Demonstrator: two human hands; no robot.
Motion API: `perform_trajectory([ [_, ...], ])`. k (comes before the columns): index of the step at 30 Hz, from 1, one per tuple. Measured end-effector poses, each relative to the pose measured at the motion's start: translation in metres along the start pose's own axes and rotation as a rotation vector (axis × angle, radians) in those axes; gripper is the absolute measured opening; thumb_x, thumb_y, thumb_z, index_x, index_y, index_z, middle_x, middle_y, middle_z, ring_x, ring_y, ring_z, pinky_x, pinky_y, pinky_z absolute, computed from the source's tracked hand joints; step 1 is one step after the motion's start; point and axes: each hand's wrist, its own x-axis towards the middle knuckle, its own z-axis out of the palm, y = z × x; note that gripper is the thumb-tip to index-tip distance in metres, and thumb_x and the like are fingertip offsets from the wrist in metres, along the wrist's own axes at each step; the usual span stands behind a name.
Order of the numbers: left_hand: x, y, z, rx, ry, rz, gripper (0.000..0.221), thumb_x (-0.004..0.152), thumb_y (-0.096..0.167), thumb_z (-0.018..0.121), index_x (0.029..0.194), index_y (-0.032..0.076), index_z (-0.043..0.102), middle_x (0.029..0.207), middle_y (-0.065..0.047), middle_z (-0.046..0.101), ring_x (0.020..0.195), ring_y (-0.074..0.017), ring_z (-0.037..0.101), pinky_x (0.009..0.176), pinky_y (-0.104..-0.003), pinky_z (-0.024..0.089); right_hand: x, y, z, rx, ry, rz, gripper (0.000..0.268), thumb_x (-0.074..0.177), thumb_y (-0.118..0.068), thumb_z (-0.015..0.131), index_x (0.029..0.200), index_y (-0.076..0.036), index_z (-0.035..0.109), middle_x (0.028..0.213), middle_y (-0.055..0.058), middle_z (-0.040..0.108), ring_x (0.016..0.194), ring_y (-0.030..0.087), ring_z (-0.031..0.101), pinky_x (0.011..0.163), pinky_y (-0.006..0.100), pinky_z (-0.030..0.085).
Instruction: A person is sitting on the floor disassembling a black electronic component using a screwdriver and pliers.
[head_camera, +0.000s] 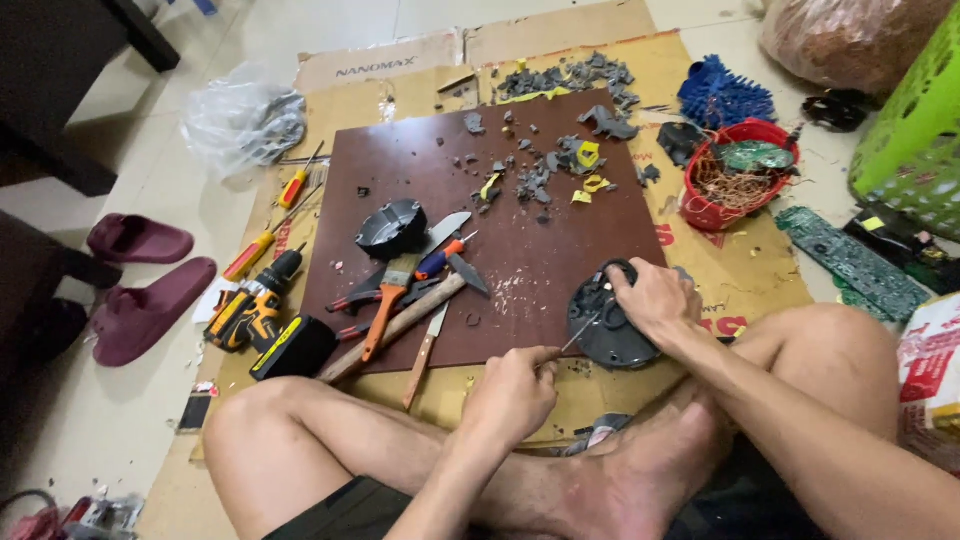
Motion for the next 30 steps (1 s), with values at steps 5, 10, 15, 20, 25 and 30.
perform_trajectory([
  [5, -0.005, 0.001, -0.01, 0.23, 0.08, 0.012, 0.036, 0.096, 0.027, 0.053, 0.116, 0.032, 0.082, 0.099, -0.017, 0.08, 0.102, -0.0425, 0.076, 0.091, -0.057, 0.061, -0.018, -0.011, 0.008, -0.031, 0.064, -0.134, 0.044, 0.1, -0.06, 0.052, 0.113, -0.025, 0.075, 0.108, 0.012, 0.08, 0.112, 0.033, 0.076, 0.097, 0.049, 0.058],
  [10, 0.006, -0.011, -0.008, 0.293, 0.183, 0.049, 0.033, 0.089, 0.021, 0.055, 0.094, 0.031, 0.086, 0.081, -0.017, 0.079, 0.088, -0.0439, 0.078, 0.083, -0.057, 0.063, -0.025, -0.015, 0.003, -0.049, 0.117, -0.199, 0.042, 0.101, -0.055, 0.055, 0.113, -0.021, 0.074, 0.106, 0.014, 0.079, 0.111, 0.033, 0.076, 0.096, 0.049, 0.058],
  [15, 0.016, -0.013, -0.024, 0.351, 0.032, 0.065, 0.035, 0.086, 0.018, 0.055, 0.104, 0.022, 0.085, 0.101, -0.022, 0.08, 0.107, -0.0447, 0.075, 0.092, -0.058, 0.061, -0.015, -0.017, 0.002, -0.118, 0.031, -0.142, 0.044, 0.099, -0.063, 0.051, 0.115, -0.029, 0.074, 0.111, 0.009, 0.08, 0.114, 0.033, 0.075, 0.097, 0.051, 0.058],
  [20, 0.027, 0.006, -0.047, 0.381, -0.099, -0.006, 0.037, 0.087, 0.02, 0.057, 0.112, 0.013, 0.083, 0.112, -0.022, 0.079, 0.115, -0.0418, 0.074, 0.094, -0.06, 0.059, -0.017, -0.019, 0.001, -0.14, 0.017, -0.184, 0.042, 0.101, -0.061, 0.052, 0.115, -0.029, 0.074, 0.112, 0.007, 0.079, 0.114, 0.031, 0.075, 0.1, 0.048, 0.058],
  [25, 0.037, 0.012, -0.027, 0.439, -0.091, 0.013, 0.033, 0.086, 0.015, 0.057, 0.106, 0.01, 0.084, 0.1, -0.021, 0.08, 0.106, -0.0409, 0.077, 0.086, -0.056, 0.062, 0.003, -0.004, 0.024, -0.204, 0.105, -0.249, 0.038, 0.1, -0.059, 0.054, 0.11, -0.028, 0.074, 0.102, 0.007, 0.081, 0.11, 0.033, 0.077, 0.097, 0.048, 0.059],
  [30, 0.034, 0.033, -0.017, 0.441, 0.04, 0.108, 0.025, 0.087, 0.007, 0.059, 0.094, 0.005, 0.083, 0.081, -0.021, 0.077, 0.083, -0.0416, 0.079, 0.069, -0.059, 0.064, 0.012, -0.002, 0.023, -0.23, 0.063, -0.234, 0.036, 0.1, -0.06, 0.054, 0.102, -0.029, 0.073, 0.097, 0.006, 0.082, 0.108, 0.032, 0.078, 0.095, 0.046, 0.058],
])
